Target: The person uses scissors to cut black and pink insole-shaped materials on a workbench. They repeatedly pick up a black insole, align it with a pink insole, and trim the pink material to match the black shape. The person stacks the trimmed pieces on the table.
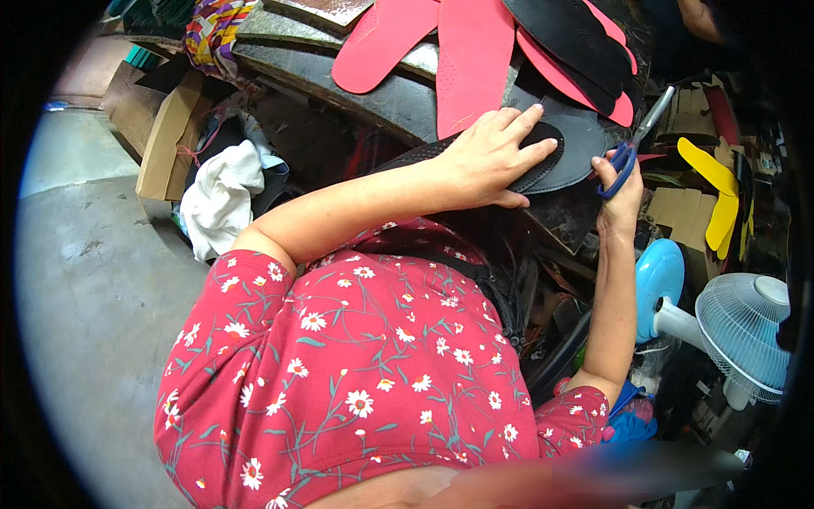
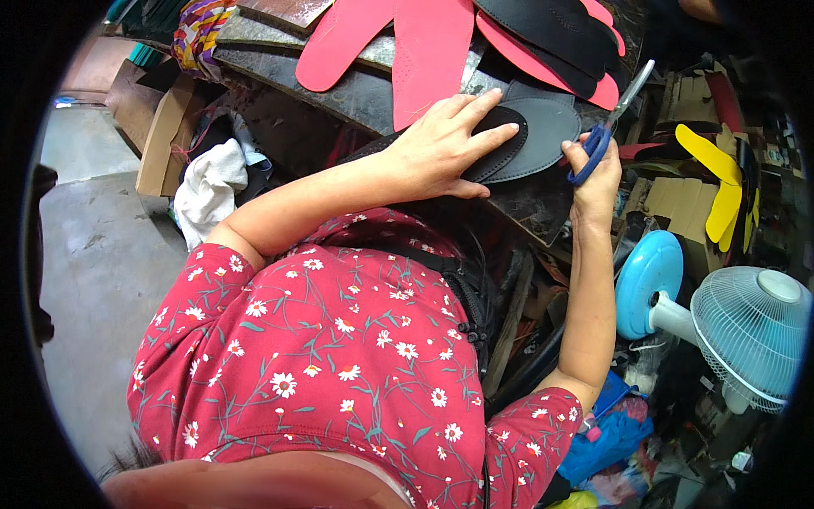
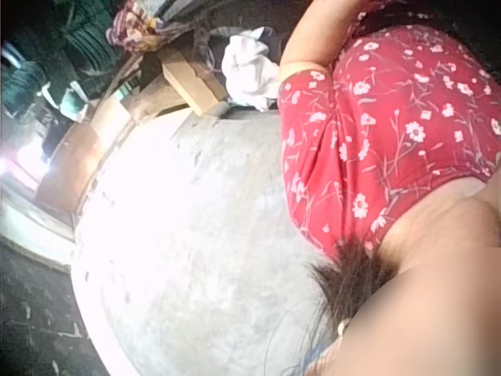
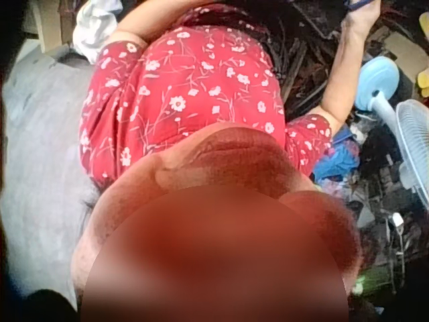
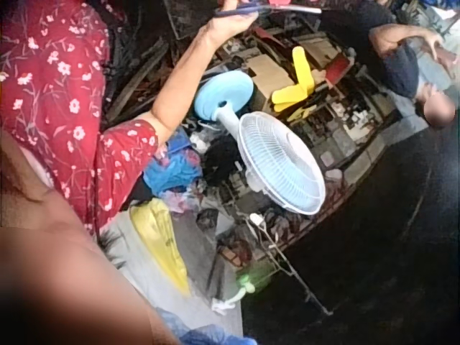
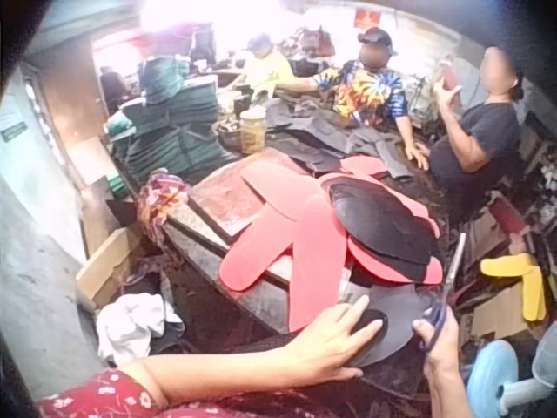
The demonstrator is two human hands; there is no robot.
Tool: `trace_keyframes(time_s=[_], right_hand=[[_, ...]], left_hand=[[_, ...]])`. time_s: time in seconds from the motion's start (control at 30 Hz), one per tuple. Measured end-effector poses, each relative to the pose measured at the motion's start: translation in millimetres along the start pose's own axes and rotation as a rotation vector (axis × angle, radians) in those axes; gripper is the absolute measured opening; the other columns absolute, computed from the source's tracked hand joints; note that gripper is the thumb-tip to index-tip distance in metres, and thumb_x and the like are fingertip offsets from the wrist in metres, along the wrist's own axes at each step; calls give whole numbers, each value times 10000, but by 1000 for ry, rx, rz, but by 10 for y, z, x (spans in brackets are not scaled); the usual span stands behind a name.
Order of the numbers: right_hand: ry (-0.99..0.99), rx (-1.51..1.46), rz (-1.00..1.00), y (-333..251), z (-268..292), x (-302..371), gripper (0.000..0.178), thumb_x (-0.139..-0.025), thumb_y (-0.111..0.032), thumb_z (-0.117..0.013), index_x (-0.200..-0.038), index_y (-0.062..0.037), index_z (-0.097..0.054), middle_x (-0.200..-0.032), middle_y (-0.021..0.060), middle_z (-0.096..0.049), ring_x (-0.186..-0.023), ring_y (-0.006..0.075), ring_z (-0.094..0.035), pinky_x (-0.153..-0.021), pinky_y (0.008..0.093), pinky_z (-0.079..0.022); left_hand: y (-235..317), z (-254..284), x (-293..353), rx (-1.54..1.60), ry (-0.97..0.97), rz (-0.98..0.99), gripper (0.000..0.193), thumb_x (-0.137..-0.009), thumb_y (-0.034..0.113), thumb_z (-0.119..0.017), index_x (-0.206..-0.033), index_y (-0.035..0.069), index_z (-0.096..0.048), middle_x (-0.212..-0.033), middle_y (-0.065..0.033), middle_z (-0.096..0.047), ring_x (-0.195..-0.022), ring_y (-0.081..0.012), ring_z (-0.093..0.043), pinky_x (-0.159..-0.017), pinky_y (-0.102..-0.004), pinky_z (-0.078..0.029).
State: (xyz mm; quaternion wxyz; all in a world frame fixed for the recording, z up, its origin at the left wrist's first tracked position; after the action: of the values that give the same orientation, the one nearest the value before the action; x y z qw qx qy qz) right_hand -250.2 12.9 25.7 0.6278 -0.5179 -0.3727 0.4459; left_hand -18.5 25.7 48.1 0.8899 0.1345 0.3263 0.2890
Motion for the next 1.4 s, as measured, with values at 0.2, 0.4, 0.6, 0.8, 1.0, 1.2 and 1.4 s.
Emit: trace_keyframes(time_s=[0.2, 0.4, 0.6, 0.8, 1.0, 1.2, 1.4], right_hand=[[-167, 108, -34, 96, -116, 37, 281, -842, -58, -767, -1049, -16, -581, -860, 45, -638, -716, 122, -611, -644, 244, -490], [88, 456, 258, -383, 51, -23, 281, -876, -111, -776, -1031, -4, -568, -919, 85, -708, -755, 83, -608, -719, 229, -511], [-336, 140, 117, -299, -545, 378, 273, -905, -97, -741, -1057, -40, -521, -1130, 166, -713, -969, 141, -665, -826, 269, -528], [-210, 934, 474, -381, -664, 335, 432, -827, -303, -807, -1084, -78, -544, -947, 145, -732, -831, 318, -722, -727, 411, -542], [-232, 684, 251, -231, -486, 109, 379, -877, -259, -772, -1069, -46, -525, -1153, 122, -732, -980, 243, -726, -823, 333, -533], [-200, 348, 89, -60, -440, 42, 318, -917, -140, -738, -1056, 7, -492, -1158, 181, -715, -1032, 132, -663, -897, 272, -521], [-161, 253, 101, -26, -417, 79, 332, -926, -147, -733, -1084, -1, -481, -1191, 178, -701, -1049, 139, -661, -899, 255, -519]], left_hand=[[67, -303, -312, 51, 29, 6, 744, -647, 345, -868, -1210, 0, -527, -1340, -273, -455, -1163, -425, -501, -1004, -487, -434], [-166, -443, -630, 261, 142, 128, 531, -888, 394, -710, -1058, -69, -513, -1164, -269, -495, -1102, -439, -497, -980, -487, -433], [-496, 109, -403, -28, 373, 148, 281, -855, 206, -705, -1075, 61, -609, -1269, -215, -529, -1224, -406, -495, -1032, -485, -416], [-833, 205, -247, -496, -2, 173, 493, -850, 498, -685, -1172, 125, -671, -1351, -149, -573, -1313, -366, -481, -1089, -551, -367], [-719, 491, -806, -468, 327, -57, 325, -766, 337, -756, -983, 104, -691, -1142, -97, -642, -1113, -299, -585, -902, -396, -477], [-1022, -59, -1517, -601, 146, -12, 468, -778, 253, -708, -1232, 143, -676, -1401, -185, -521, -1348, -437, -418, -1054, -686, -318], [-1130, -407, -1771, -598, -17, -52, 331, -852, 244, -627, -1157, 123, -676, -1232, -195, -646, -1018, -422, -678, -846, -669, -509]])
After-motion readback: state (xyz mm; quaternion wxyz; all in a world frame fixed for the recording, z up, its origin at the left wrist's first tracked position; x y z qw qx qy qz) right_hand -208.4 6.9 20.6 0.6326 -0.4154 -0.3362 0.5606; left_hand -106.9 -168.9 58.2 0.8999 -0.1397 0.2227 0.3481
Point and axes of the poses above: each hand's wrist, its own x-axis away from the middle knuckle, its own z-axis out of the back of the hand, y = z × x, the point moved 8 cm from there along -x, towards the middle knuckle
